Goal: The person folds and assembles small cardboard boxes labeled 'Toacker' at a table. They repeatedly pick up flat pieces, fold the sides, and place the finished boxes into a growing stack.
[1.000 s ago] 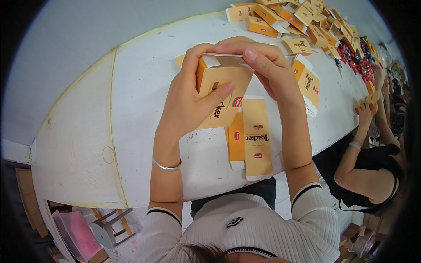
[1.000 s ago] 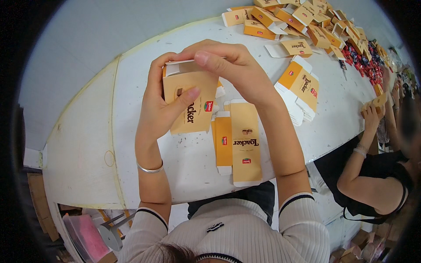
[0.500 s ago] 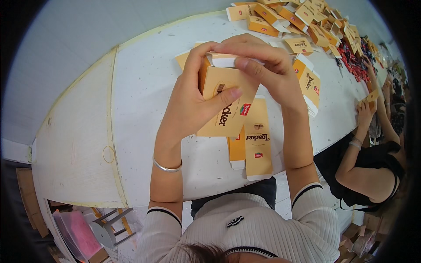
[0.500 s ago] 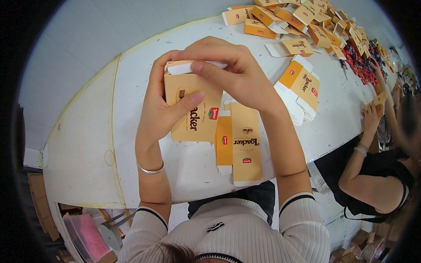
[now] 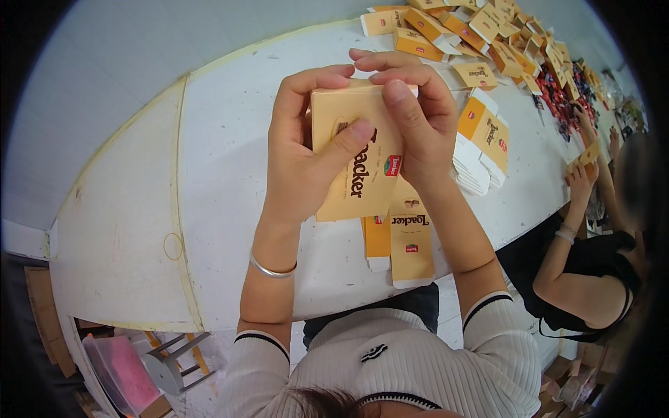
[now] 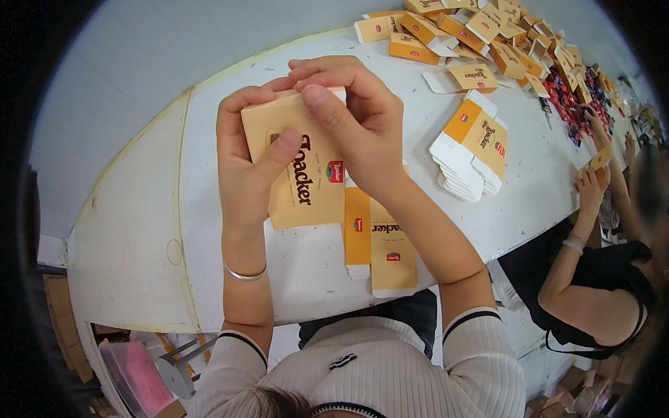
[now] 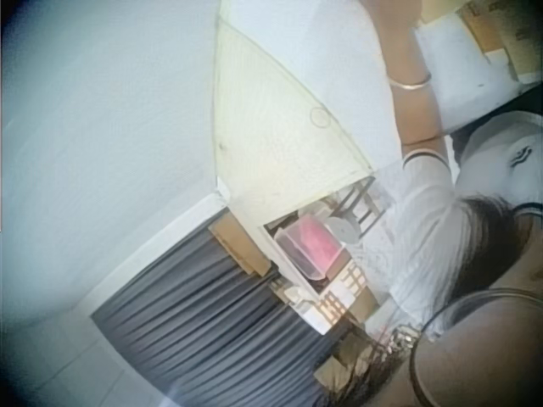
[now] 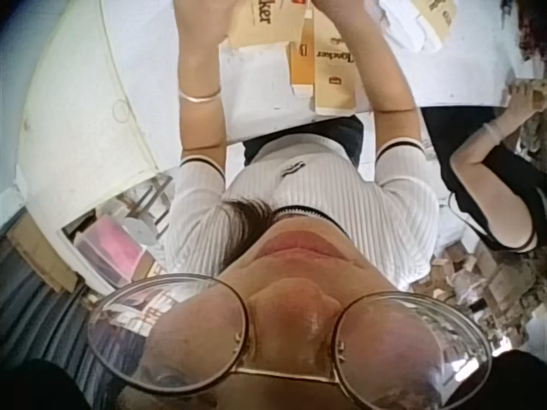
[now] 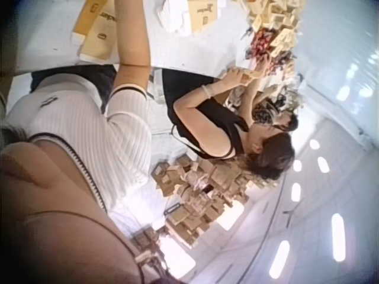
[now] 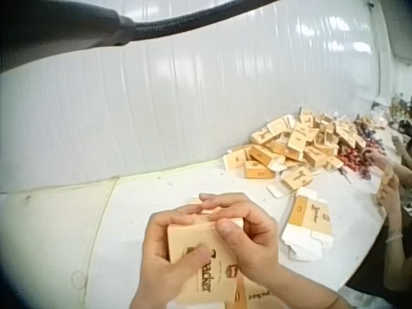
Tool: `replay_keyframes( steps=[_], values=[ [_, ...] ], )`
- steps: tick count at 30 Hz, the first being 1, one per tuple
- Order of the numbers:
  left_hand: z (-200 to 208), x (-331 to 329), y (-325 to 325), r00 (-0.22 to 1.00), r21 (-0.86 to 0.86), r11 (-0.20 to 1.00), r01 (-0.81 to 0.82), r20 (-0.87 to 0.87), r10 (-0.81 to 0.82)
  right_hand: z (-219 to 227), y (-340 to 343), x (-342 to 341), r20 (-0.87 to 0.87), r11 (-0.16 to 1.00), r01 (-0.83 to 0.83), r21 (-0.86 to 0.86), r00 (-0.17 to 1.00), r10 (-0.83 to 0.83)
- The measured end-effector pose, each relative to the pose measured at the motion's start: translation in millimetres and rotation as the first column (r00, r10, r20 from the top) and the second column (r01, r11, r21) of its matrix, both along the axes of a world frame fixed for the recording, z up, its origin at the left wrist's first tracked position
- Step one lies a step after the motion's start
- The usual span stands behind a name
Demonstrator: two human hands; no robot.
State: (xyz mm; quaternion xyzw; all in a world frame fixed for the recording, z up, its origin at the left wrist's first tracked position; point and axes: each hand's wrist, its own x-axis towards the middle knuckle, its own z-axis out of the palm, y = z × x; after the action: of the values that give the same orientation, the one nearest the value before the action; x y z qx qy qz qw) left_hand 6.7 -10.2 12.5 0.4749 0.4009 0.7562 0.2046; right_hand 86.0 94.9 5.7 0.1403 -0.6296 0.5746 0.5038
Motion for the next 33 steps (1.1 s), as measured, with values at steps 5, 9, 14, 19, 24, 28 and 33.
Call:
replay_keyframes(
  steps=[5, 9, 14, 19, 24, 28, 33],
  values=[
    [-1, 1, 1, 0.998, -0.017, 1.000, -0.001, 0.060, 0.002, -1, -4, 1, 0.031, 0.995, 0.084, -0.062, 0.996, -0.082],
    [1, 1, 2, 0.966, -0.048, 0.990, -0.134, 0.217, 0.141, -3, -8, -6, 0.170, 0.990, 0.137, -0.032, 0.977, -0.130],
    [-2, -25, -6, 0.946, -0.144, 0.935, -0.324, -0.024, 0.325, -14, 30, 28, 0.848, 0.999, 0.015, -0.028, 0.530, 0.016],
    [9, -20, -12, 0.925, -0.103, 0.922, -0.374, 0.034, 0.379, 8, 142, 76, 0.278, 0.605, 0.352, -0.714, 0.936, -0.217],
    [6, -23, -10, 0.934, -0.098, 0.930, -0.355, -0.002, 0.356, -89, 68, 60, 0.670, 0.773, 0.308, 0.554, 0.386, -0.634],
    [7, -23, -11, 0.939, -0.070, 0.937, -0.341, 0.019, 0.343, -120, 32, 48, 0.403, 0.442, 0.166, 0.881, 0.225, -0.887],
    [8, -23, -12, 0.947, -0.075, 0.954, -0.290, 0.120, 0.297, -128, 41, 39, 0.242, 0.348, 0.354, 0.868, 0.310, -0.919]
  ],
)
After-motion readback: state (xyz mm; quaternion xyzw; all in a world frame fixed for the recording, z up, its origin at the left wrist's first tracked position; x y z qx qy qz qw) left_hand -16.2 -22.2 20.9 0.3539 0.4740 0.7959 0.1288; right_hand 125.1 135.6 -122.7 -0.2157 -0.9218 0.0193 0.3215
